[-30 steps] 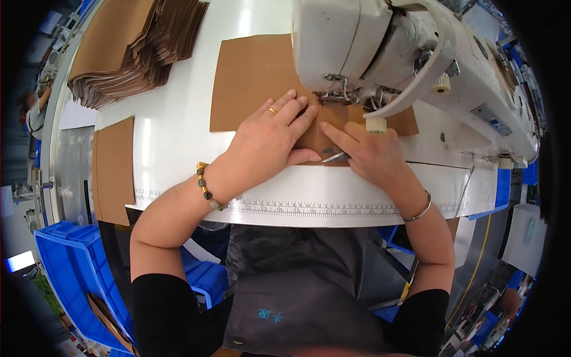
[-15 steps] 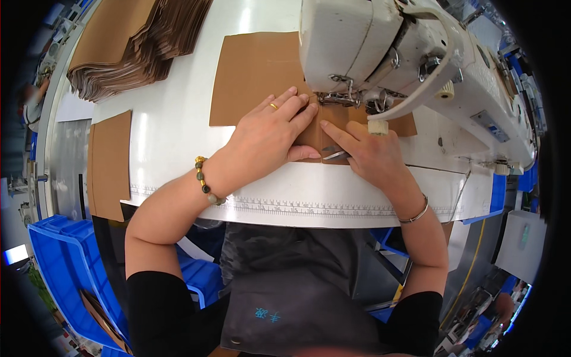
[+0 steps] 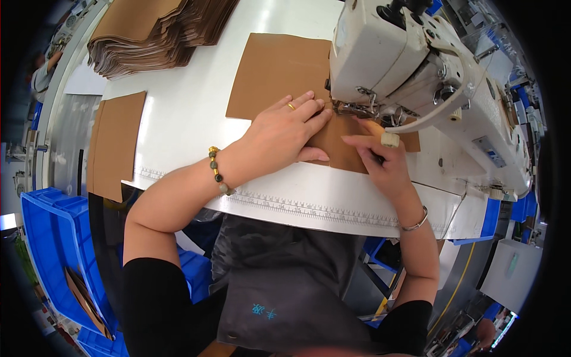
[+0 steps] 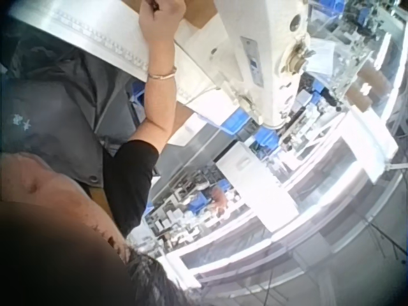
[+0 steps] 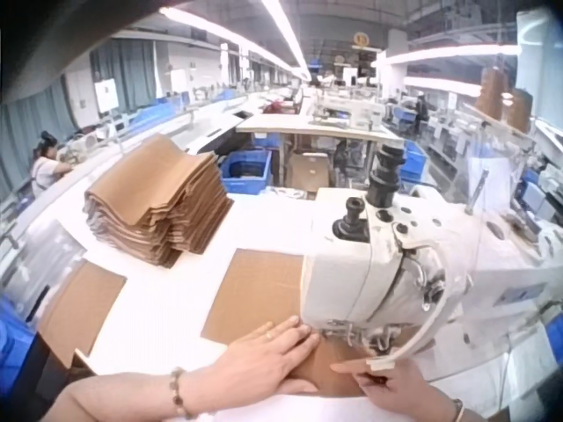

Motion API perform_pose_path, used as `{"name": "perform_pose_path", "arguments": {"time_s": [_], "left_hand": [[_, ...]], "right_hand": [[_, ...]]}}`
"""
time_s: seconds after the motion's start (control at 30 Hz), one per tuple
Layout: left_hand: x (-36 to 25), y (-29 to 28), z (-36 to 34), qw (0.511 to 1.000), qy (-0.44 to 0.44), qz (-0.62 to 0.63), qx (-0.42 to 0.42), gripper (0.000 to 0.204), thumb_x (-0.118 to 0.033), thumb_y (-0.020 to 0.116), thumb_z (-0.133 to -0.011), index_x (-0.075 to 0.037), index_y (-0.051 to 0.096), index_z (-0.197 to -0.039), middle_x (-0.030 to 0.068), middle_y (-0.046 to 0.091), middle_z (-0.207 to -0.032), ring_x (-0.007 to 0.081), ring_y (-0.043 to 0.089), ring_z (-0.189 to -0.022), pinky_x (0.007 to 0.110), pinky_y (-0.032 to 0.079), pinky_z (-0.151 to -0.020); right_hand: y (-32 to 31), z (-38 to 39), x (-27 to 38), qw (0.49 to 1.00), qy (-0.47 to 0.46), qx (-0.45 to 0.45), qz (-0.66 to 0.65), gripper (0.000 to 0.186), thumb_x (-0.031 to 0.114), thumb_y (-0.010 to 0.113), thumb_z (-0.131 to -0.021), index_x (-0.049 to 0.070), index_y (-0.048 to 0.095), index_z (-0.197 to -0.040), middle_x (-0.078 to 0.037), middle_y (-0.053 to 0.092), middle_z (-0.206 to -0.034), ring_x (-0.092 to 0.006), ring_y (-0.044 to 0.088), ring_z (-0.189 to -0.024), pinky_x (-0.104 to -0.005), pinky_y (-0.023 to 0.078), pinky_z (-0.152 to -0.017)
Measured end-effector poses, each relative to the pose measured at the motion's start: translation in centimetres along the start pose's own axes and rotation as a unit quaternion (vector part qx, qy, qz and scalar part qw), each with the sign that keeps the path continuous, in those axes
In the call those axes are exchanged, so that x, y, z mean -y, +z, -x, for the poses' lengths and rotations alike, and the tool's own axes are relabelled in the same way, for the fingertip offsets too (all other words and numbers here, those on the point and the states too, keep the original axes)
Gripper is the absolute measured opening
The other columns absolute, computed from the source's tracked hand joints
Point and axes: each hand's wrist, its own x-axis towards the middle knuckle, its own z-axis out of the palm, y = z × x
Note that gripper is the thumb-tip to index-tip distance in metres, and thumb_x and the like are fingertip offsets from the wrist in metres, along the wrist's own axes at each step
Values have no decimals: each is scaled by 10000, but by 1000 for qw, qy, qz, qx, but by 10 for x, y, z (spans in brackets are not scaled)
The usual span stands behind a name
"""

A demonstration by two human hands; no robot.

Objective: Sewing pieces of leather together using an industrial sewing machine.

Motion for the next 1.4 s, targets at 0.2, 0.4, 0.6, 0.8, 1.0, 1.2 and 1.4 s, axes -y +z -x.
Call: {"name": "perform_pose_path", "arguments": {"time_s": [0.2,0.4,0.6,0.8,1.0,1.2,1.4], "left_hand": [[1,-10,23,1000,-12,18,11,747,-497,705,-822,-22,549,-1376,140,547,-1389,355,471,-1361,456,387,-1128],[-21,-49,106,991,-89,60,82,763,-455,760,-776,-57,548,-1392,145,525,-1432,361,434,-1398,525,363,-1135],[-48,-65,138,988,-140,54,30,568,-344,813,-762,-68,663,-1234,113,661,-1237,340,568,-1258,468,474,-1026],[-52,-42,111,946,-307,57,-81,193,-109,777,-801,-48,664,-944,83,614,-911,286,590,-894,394,494,-751],[-52,-35,101,943,-320,34,-82,120,-53,708,-859,-35,598,-903,101,594,-848,297,592,-812,375,495,-710],[-56,-29,99,903,-362,182,-141,104,9,680,-912,-14,585,-946,62,640,-800,131,615,-681,249,480,-628],[-58,-25,102,866,-372,265,-204,159,42,669,-915,2,579,-1040,28,649,-857,63,602,-733,215,489,-660]], "right_hand": [[-12,2,4,994,-109,-9,-19,391,-91,626,-772,66,745,-1109,-141,726,-1113,-84,589,-695,-233,475,-688],[-8,-1,38,990,-73,61,102,340,54,719,-730,101,666,-1063,-55,658,-782,-206,676,-671,-307,487,-581],[8,-14,81,986,-4,143,89,261,137,739,-804,83,552,-977,-99,651,-866,-266,676,-786,-383,503,-658],[38,-29,80,984,-48,170,34,228,146,738,-835,65,601,-999,-81,621,-933,-262,663,-833,-381,508,-687],[50,-16,75,990,0,143,-4,210,168,754,-824,89,680,-1004,-35,616,-953,-215,663,-829,-342,519,-702],[61,-13,79,991,-18,135,0,200,191,730,-843,93,647,-996,-45,589,-935,-236,646,-839,-373,516,-687],[71,-10,80,990,-58,114,67,173,180,710,-855,85,617,-966,-69,551,-927,-254,637,-842,-393,516,-672]]}}
